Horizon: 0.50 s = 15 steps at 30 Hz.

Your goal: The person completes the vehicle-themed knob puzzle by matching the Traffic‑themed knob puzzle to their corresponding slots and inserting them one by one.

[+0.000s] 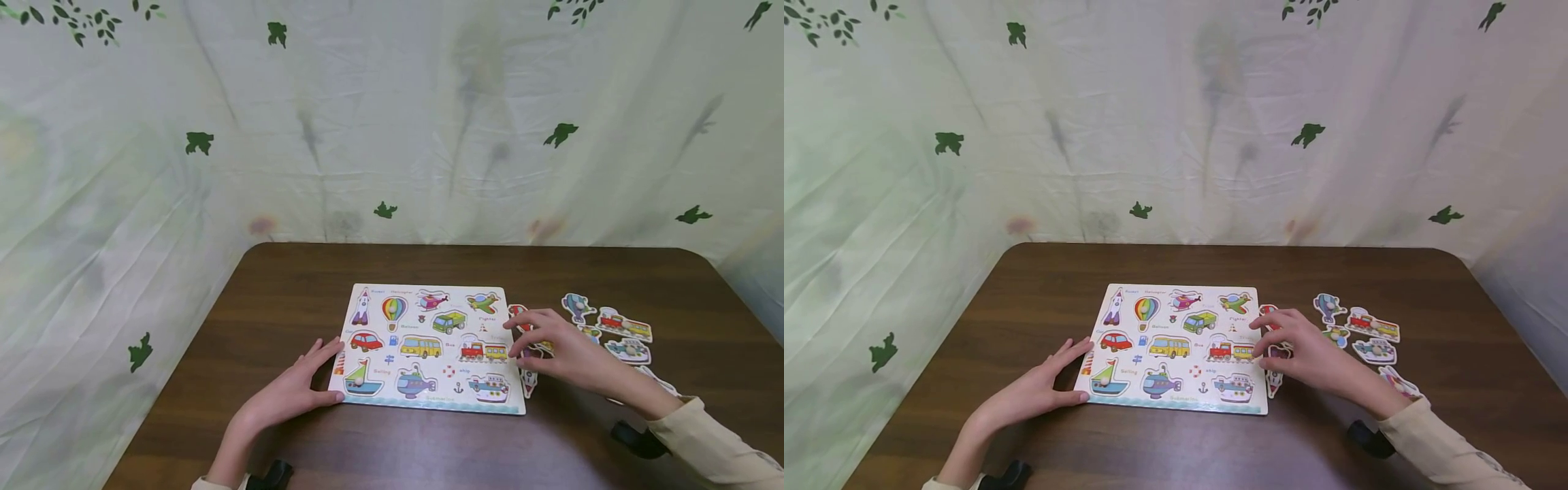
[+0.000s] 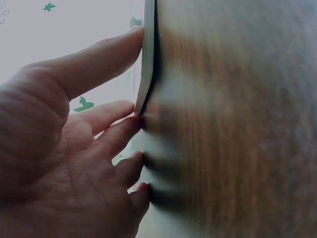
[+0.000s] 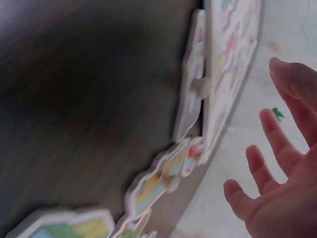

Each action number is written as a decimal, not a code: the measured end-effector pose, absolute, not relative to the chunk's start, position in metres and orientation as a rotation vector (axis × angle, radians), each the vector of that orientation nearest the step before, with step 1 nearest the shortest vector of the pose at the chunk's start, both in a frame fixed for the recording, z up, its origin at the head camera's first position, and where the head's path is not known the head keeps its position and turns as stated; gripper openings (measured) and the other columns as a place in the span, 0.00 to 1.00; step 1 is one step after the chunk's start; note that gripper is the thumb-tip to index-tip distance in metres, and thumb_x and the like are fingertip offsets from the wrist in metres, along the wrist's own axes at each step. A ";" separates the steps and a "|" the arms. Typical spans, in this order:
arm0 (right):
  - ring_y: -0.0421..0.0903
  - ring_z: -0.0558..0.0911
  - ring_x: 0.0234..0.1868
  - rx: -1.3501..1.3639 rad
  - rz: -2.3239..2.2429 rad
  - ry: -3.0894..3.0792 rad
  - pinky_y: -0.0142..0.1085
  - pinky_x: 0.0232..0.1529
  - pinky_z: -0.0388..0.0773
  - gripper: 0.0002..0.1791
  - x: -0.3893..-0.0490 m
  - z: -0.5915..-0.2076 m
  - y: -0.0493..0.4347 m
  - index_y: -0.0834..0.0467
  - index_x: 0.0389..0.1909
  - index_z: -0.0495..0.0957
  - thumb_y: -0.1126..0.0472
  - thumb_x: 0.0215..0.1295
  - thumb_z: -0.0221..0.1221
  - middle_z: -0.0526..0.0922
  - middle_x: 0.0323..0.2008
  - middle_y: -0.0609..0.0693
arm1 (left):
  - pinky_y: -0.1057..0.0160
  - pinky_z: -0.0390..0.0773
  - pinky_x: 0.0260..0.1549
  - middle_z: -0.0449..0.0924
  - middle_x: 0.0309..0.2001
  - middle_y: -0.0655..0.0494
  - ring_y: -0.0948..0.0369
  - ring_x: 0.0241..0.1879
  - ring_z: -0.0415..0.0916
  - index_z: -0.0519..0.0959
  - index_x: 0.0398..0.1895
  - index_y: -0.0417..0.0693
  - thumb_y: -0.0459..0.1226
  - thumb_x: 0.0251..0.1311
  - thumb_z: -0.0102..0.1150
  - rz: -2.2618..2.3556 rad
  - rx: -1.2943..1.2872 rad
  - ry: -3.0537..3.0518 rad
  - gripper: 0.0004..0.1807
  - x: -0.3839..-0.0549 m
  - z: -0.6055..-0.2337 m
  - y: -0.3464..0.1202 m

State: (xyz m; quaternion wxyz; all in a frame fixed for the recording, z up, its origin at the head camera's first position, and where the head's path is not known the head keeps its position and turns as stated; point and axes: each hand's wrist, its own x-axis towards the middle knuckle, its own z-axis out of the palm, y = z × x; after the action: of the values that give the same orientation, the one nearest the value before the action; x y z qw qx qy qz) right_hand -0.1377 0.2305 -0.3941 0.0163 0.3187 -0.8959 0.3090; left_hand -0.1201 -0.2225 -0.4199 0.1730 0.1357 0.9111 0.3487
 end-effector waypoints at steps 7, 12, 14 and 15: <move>0.49 0.71 0.55 1.082 0.810 -2.719 0.48 0.47 0.72 0.17 -0.139 -0.403 0.247 0.37 0.31 0.85 0.65 0.49 0.74 0.80 0.52 0.45 | 0.36 0.41 0.69 0.54 0.76 0.51 0.44 0.76 0.37 0.61 0.75 0.51 0.48 0.54 0.72 0.978 0.369 2.589 0.46 -0.120 -0.418 -0.222; 0.51 0.71 0.54 1.138 0.774 -2.710 0.49 0.47 0.72 0.20 -0.141 -0.409 0.256 0.37 0.31 0.85 0.67 0.46 0.75 0.80 0.51 0.47 | 0.36 0.41 0.69 0.54 0.76 0.51 0.44 0.76 0.37 0.61 0.75 0.50 0.48 0.53 0.72 0.983 0.364 2.582 0.46 -0.120 -0.418 -0.221; 0.52 0.71 0.53 1.150 0.753 -2.720 0.50 0.46 0.72 0.21 -0.141 -0.411 0.258 0.36 0.31 0.84 0.68 0.46 0.75 0.80 0.51 0.47 | 0.36 0.41 0.69 0.54 0.76 0.51 0.44 0.76 0.37 0.61 0.75 0.50 0.48 0.53 0.72 0.980 0.364 2.582 0.47 -0.120 -0.418 -0.221; 0.52 0.71 0.54 1.154 0.741 -2.725 0.51 0.46 0.72 0.22 -0.142 -0.412 0.259 0.36 0.31 0.84 0.68 0.46 0.75 0.80 0.52 0.47 | 0.36 0.41 0.69 0.54 0.76 0.51 0.44 0.76 0.37 0.61 0.75 0.50 0.48 0.53 0.72 0.979 0.366 2.583 0.47 -0.120 -0.418 -0.221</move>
State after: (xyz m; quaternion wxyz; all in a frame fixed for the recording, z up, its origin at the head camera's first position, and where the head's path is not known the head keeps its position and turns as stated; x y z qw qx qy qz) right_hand -0.1416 0.2592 -0.4120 0.0453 0.3779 -0.8923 0.2428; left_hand -0.1203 -0.2211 -0.4178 0.1769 0.1294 0.9124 0.3457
